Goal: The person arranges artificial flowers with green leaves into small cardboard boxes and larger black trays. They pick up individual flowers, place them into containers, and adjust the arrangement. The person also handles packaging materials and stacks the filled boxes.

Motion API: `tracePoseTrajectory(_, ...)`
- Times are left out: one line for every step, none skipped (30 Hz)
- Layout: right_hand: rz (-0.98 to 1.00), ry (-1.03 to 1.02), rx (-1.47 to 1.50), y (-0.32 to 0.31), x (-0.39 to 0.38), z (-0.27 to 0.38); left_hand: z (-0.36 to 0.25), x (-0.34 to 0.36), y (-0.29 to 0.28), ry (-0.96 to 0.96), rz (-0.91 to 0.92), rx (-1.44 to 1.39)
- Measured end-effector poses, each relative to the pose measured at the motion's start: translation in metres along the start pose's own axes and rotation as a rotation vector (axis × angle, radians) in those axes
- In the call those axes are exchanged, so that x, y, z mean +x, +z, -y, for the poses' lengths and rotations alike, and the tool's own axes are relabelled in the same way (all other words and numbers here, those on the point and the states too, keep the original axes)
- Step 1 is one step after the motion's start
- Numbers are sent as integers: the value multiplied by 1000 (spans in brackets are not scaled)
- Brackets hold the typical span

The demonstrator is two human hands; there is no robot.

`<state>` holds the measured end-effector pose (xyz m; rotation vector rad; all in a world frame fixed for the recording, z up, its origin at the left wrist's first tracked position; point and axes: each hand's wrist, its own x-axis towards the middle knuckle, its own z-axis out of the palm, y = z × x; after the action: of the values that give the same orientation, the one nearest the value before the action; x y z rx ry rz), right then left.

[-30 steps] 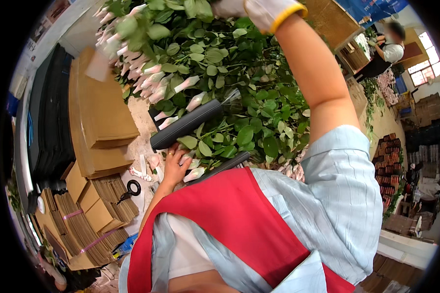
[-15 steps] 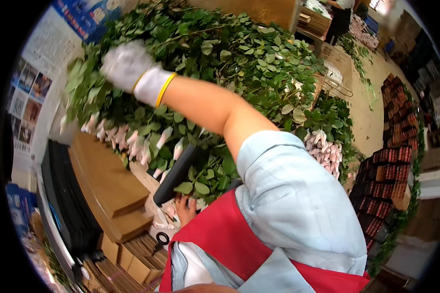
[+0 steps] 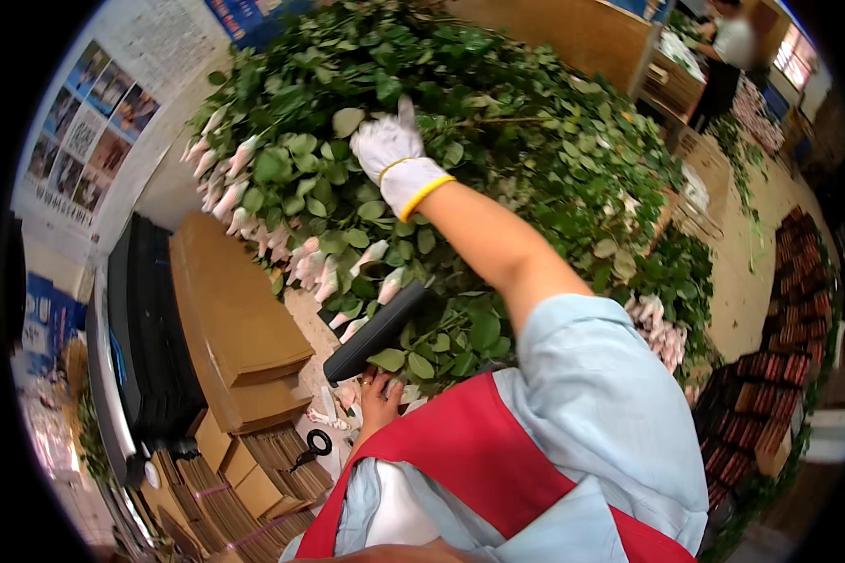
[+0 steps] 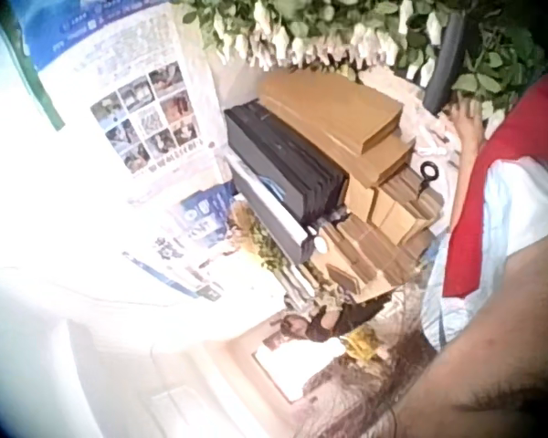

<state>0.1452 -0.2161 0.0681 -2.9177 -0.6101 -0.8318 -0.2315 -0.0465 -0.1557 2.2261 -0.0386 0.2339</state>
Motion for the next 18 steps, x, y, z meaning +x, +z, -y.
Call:
tracePoseTrajectory(-152, -39, -48, -16, 7, -2, 0, -1, 1, 11, -14, -4)
tracePoseTrajectory(-288, -103, -43, -34, 16, -7, 0, -2, 1, 11, -24, -25)
tracePoseTrajectory(-350, -102, -90, -52, 35, -9, 0, -3, 2, -25, -23, 50)
tracePoseTrajectory(-518, -133, -100, -69, 52, -13, 0, -4, 2, -47, -15, 48)
tracePoseTrajectory(-390, -126, -70, -86, 73, -13, -1, -5, 2, -38, -37, 51)
tracePoseTrajectory(-297, -127, -45, -102, 84, -9, -1, -6, 2, -35, -40, 42)
tracePoseTrajectory(-370, -89, 11, -108, 85, -9, -1, -8, 2, -47, -25, 33)
tracePoseTrajectory(-485, -64, 62, -111, 78, -8, -1, -8, 2, -48, -11, 25)
tracePoseTrajectory(-601, -44, 117, -107, 68, -6, -1, -9, 1, -77, -10, -10)
tracePoseTrajectory(-475, -170, 23, -97, 45, -6, 0, -8, 2, -147, 17, 7)
tracePoseTrajectory(-353, -296, -75, -85, 16, -18, 0, -9, 1, -179, 23, -49)
tracePoseTrajectory(-138, -189, 22, -67, -17, -24, 0, -7, 1, -169, -3, -94)
tracePoseTrajectory(367, -104, -5, -49, -44, -31, 0, -7, 0, -174, 13, -106)
tracePoseTrajectory(667, -52, -84, -28, -71, -36, 0, -6, 0, -154, 18, -103)
tracePoseTrajectory(743, -92, -188, -15, -86, -41, -1, -6, -1, -222, 36, -95)
tracePoseTrajectory(795, -173, -140, -7, -97, -48, -1, -3, -2, -229, 33, -162)
tracePoseTrajectory(699, -84, -20, -5, -103, -52, -2, -2, -3, -222, 57, -116)
tracePoseTrajectory(661, 22, 117, -8, -105, -55, -3, 0, -4, -230, 52, -61)
